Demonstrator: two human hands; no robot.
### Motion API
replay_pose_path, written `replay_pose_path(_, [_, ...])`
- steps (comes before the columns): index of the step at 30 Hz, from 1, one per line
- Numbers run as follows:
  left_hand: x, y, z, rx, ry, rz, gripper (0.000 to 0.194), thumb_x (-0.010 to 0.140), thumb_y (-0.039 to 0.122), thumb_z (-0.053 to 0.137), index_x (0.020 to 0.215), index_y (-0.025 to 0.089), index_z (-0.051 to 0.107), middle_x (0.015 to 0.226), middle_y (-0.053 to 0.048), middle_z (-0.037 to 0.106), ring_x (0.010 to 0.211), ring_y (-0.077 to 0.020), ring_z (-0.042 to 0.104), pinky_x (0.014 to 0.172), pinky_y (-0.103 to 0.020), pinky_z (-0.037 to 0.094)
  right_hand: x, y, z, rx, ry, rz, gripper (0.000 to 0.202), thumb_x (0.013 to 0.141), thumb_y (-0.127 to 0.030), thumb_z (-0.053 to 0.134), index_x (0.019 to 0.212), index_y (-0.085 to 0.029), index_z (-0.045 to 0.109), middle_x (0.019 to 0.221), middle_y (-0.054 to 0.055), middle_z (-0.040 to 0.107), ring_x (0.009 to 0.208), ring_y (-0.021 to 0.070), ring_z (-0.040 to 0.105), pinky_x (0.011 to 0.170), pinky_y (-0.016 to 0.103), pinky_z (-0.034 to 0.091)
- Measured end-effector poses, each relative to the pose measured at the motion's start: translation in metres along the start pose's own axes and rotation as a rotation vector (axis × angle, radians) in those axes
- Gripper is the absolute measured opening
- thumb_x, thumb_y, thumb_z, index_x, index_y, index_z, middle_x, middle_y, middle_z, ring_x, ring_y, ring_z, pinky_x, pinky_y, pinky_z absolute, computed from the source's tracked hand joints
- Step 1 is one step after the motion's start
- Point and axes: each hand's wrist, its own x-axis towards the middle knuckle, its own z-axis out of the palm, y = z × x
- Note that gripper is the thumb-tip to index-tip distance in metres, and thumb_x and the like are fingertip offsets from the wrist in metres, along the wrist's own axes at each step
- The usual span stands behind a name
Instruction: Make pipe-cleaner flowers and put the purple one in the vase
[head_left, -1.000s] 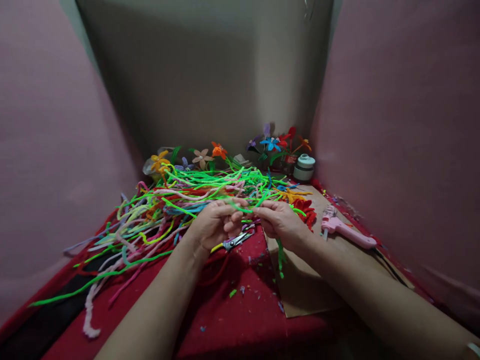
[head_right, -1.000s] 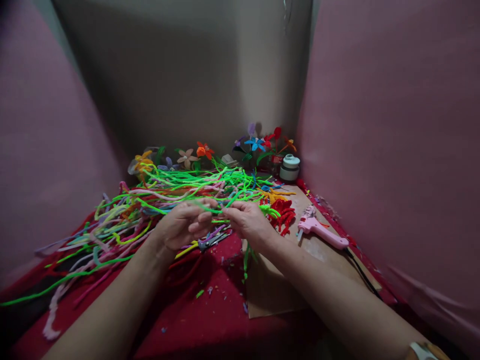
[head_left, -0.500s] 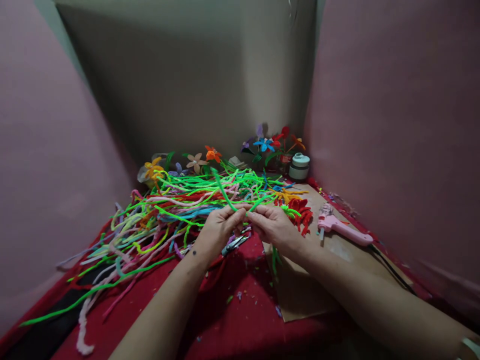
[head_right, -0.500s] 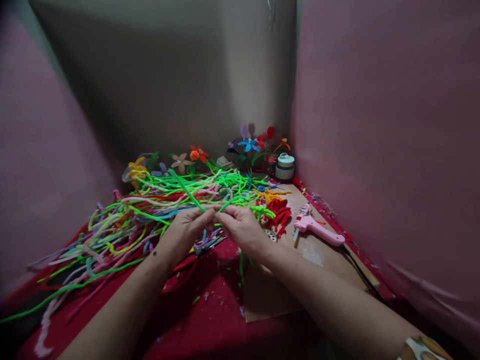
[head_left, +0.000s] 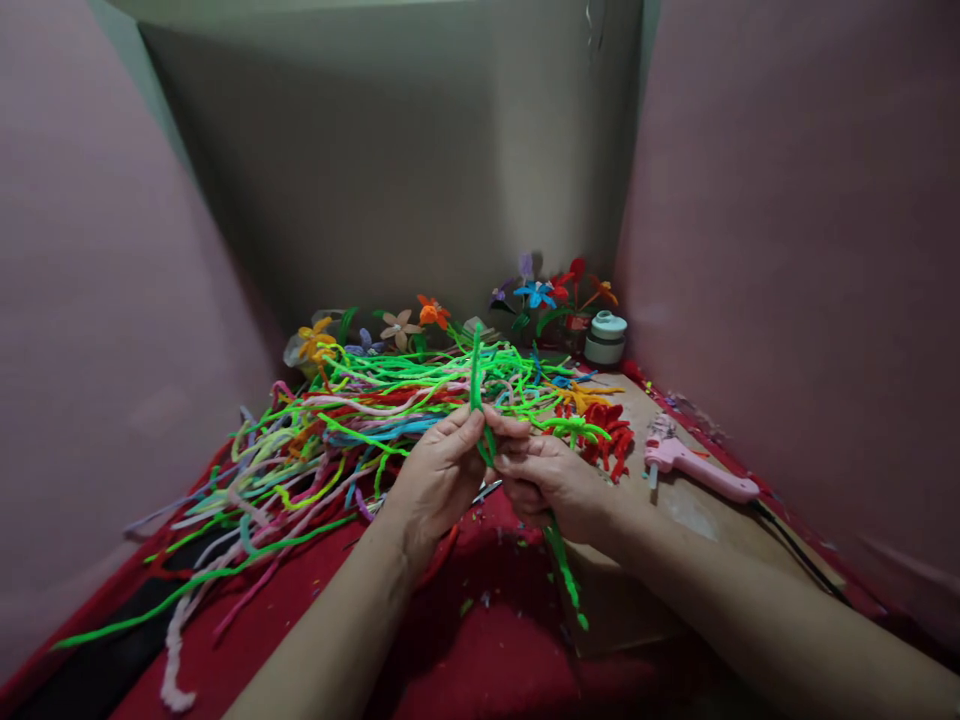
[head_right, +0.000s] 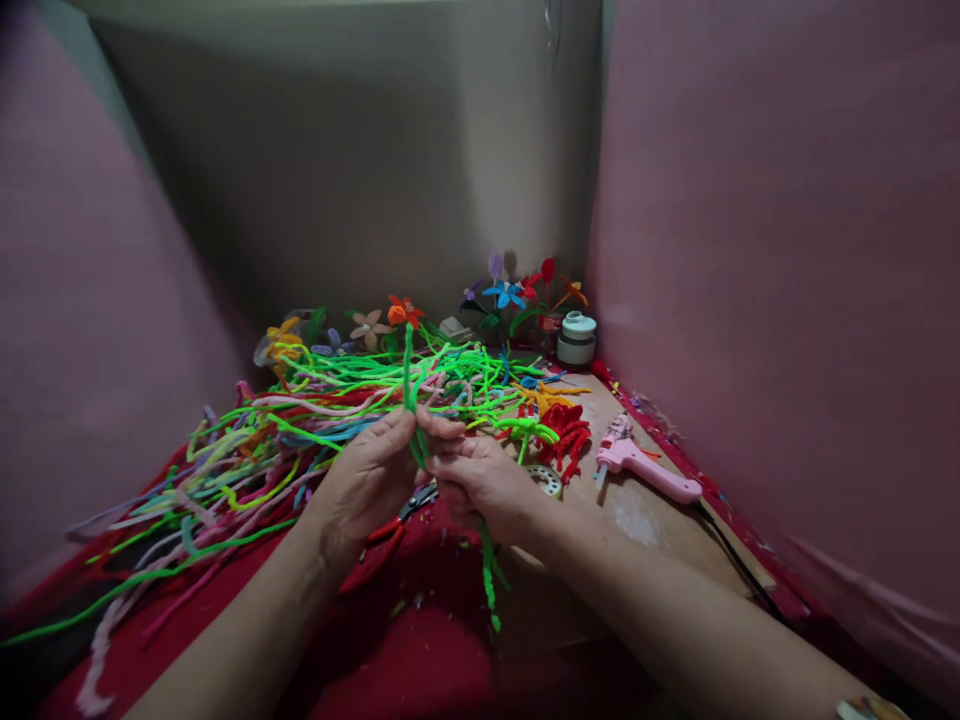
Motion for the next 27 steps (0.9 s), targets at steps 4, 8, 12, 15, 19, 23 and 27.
replay_pose_path(4, [-0.002, 0.007, 0.006, -0.064, 0.111, 0.17, 0.013, 0.076, 0.026, 0.065, 0.074, 0.015, 0.059, 0.063, 0.0, 0.062, 0.061, -0.0134, 0.061, 0.06, -0.026, 0.05, -0.003, 0.005, 0.005, 0.015, 0.043, 0.02, 0.02, 0.078, -0.029, 0.055, 0.067, -0.021, 0.041, 0.04, -0.013, 0.025, 0.034, 0.0039, 0.011, 0.032, 0.018, 0.011])
replay_pose_path(8, [-0.001, 0.012, 0.008, -0.042, 0.218, 0.301, 0.01, 0.077, 0.024, 0.064, 0.076, 0.015, 0.058, 0.059, 0.0, 0.061, 0.055, -0.0131, 0.062, 0.059, -0.027, 0.052, -0.004, 0.01, 0.01, 0.018, 0.084, 0.03, 0.019, 0.078, -0.03, 0.053, 0.065, -0.02, 0.042, 0.039, -0.012, 0.024, 0.033, 0.0039, 0.011, 0.031, 0.017, 0.01])
replay_pose_path(12, [0.004, 0.016, 0.003, -0.141, 0.321, 0.365, 0.009, 0.082, 0.017, 0.056, 0.075, 0.014, 0.059, 0.059, 0.0, 0.062, 0.054, -0.0112, 0.061, 0.06, -0.026, 0.053, -0.003, 0.014, 0.012, 0.028, 0.103, 0.028, 0.018, 0.08, -0.032, 0.053, 0.069, -0.019, 0.048, 0.038, -0.013, 0.023, 0.033, 0.0038, 0.01, 0.031, 0.017, 0.011])
replay_pose_path(15, [0.006, 0.019, 0.0, -0.188, 0.354, 0.354, 0.013, 0.086, 0.016, 0.051, 0.074, 0.014, 0.058, 0.061, -0.001, 0.063, 0.056, -0.0112, 0.062, 0.059, -0.026, 0.053, -0.002, 0.015, 0.012, 0.036, 0.105, 0.027, 0.017, 0.079, -0.033, 0.054, 0.071, -0.019, 0.051, 0.038, -0.013, 0.021, 0.033, 0.0037, 0.01, 0.031, 0.017, 0.012])
replay_pose_path(19, [0.004, 0.022, -0.002, -0.192, 0.356, 0.356, 0.014, 0.085, 0.016, 0.052, 0.072, 0.014, 0.054, 0.056, 0.001, 0.056, 0.047, -0.0085, 0.055, 0.046, -0.02, 0.047, -0.004, 0.016, 0.012, 0.033, 0.096, 0.013, 0.017, 0.079, -0.033, 0.056, 0.07, -0.019, 0.051, 0.04, -0.012, 0.023, 0.034, 0.0039, 0.011, 0.032, 0.017, 0.012])
replay_pose_path(23, [0.001, 0.026, -0.004, -0.152, 0.341, 0.394, 0.014, 0.085, 0.019, 0.055, 0.072, 0.015, 0.05, 0.05, 0.007, 0.041, 0.033, -0.0027, 0.033, 0.033, -0.014, 0.028, -0.005, 0.016, 0.013, -0.002, 0.088, 0.032, 0.017, 0.076, -0.031, 0.059, 0.067, -0.018, 0.052, 0.04, -0.011, 0.025, 0.033, 0.0039, 0.014, 0.032, 0.018, 0.012])
replay_pose_path(27, [-0.003, 0.031, -0.002, -0.121, 0.395, 0.407, 0.018, 0.086, 0.023, 0.053, 0.071, 0.015, 0.048, 0.048, 0.009, 0.035, 0.032, -0.0018, 0.028, 0.034, -0.014, 0.023, -0.004, 0.018, 0.013, -0.007, 0.081, 0.028, 0.017, 0.077, -0.03, 0.059, 0.066, -0.018, 0.053, 0.039, -0.011, 0.025, 0.032, 0.0039, 0.014, 0.031, 0.018, 0.012])
